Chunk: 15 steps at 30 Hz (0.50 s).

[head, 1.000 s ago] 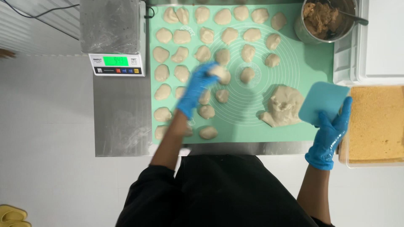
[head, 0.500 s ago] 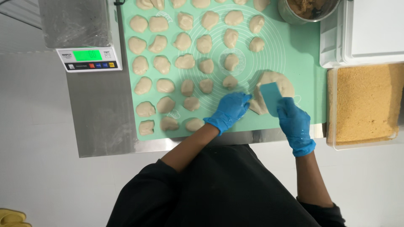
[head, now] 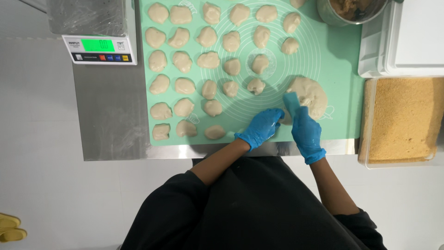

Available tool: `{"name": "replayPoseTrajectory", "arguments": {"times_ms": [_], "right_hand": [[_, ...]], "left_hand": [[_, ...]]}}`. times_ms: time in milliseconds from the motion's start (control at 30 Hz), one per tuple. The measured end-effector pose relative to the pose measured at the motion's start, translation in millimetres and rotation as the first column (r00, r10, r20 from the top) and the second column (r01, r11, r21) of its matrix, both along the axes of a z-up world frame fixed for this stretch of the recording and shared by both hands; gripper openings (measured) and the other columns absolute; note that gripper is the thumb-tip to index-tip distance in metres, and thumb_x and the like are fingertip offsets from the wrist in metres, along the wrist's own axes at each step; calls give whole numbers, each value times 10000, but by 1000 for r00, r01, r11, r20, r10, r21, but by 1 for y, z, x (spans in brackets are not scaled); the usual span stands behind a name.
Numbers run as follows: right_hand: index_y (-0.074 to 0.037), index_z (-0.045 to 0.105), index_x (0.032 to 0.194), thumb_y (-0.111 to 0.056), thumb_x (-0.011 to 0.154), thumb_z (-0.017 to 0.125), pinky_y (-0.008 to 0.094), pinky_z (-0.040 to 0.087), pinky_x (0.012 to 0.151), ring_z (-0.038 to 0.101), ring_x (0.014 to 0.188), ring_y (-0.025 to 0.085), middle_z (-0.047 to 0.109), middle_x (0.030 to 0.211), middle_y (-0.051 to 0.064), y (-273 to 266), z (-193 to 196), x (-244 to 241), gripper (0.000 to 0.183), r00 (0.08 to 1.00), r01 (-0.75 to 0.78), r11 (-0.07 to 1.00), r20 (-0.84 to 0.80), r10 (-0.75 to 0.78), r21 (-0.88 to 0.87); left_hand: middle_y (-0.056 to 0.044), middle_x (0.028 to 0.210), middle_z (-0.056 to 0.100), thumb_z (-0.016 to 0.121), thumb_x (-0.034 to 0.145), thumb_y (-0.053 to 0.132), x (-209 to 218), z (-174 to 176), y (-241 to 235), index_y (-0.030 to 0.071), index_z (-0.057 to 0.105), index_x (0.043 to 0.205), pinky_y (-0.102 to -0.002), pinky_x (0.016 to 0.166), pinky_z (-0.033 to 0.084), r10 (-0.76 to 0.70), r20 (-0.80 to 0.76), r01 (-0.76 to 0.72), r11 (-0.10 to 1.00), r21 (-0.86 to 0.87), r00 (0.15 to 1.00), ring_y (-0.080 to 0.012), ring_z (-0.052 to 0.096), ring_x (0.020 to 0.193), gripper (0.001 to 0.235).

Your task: The person portions dough into uniform pieces using a bench scraper and weighs each piece on a digital scale. The person arranges the weighed dough pieces on a silicone mat.

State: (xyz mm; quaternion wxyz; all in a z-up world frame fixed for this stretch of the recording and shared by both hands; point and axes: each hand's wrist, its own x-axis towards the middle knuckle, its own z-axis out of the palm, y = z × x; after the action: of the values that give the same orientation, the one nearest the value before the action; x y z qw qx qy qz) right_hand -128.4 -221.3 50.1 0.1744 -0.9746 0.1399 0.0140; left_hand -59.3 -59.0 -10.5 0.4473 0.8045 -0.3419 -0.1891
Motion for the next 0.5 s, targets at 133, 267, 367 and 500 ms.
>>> {"name": "replayPoseTrajectory", "arguments": {"times_ms": [133,267,367,500], "right_hand": [[-13,461,1166,-46,981,515,400,513,518,632,628,258,665,945,162,22,5,-1,195,904,389,605,-164,-394,695],[-33,440,1245,-46,988,508,330,546,585,665,703,199,653,1026,147,70,15,-5,266,887,404,433,-228,-402,806],[-26,440,1305,-45,995,524,320,544,612,663,717,210,649,1057,148,87,31,-6,322,926,324,475,-170,-339,818],[-4,447,1330,-47,1047,543,317,549,658,667,773,210,660,1079,146,73,56,8,302,911,221,409,-37,-411,885]], "left_hand": [[-192,1310,630,662,937,109,-6,11,14,33,507,1423,-448,1010,518,171,-480,-258,959,-120,860,-359,637,1198,517],[-193,1412,564,769,913,165,-5,22,47,22,426,1495,-423,1035,486,203,-574,-352,922,-161,793,-304,570,1267,691],[-119,1368,600,752,940,156,29,26,91,24,511,1487,-373,1015,518,204,-664,-458,858,-231,719,-213,588,1181,612],[-41,1337,606,651,998,64,150,22,205,43,534,1464,-318,991,526,545,-515,-743,569,-351,661,-149,584,1149,481]]}}
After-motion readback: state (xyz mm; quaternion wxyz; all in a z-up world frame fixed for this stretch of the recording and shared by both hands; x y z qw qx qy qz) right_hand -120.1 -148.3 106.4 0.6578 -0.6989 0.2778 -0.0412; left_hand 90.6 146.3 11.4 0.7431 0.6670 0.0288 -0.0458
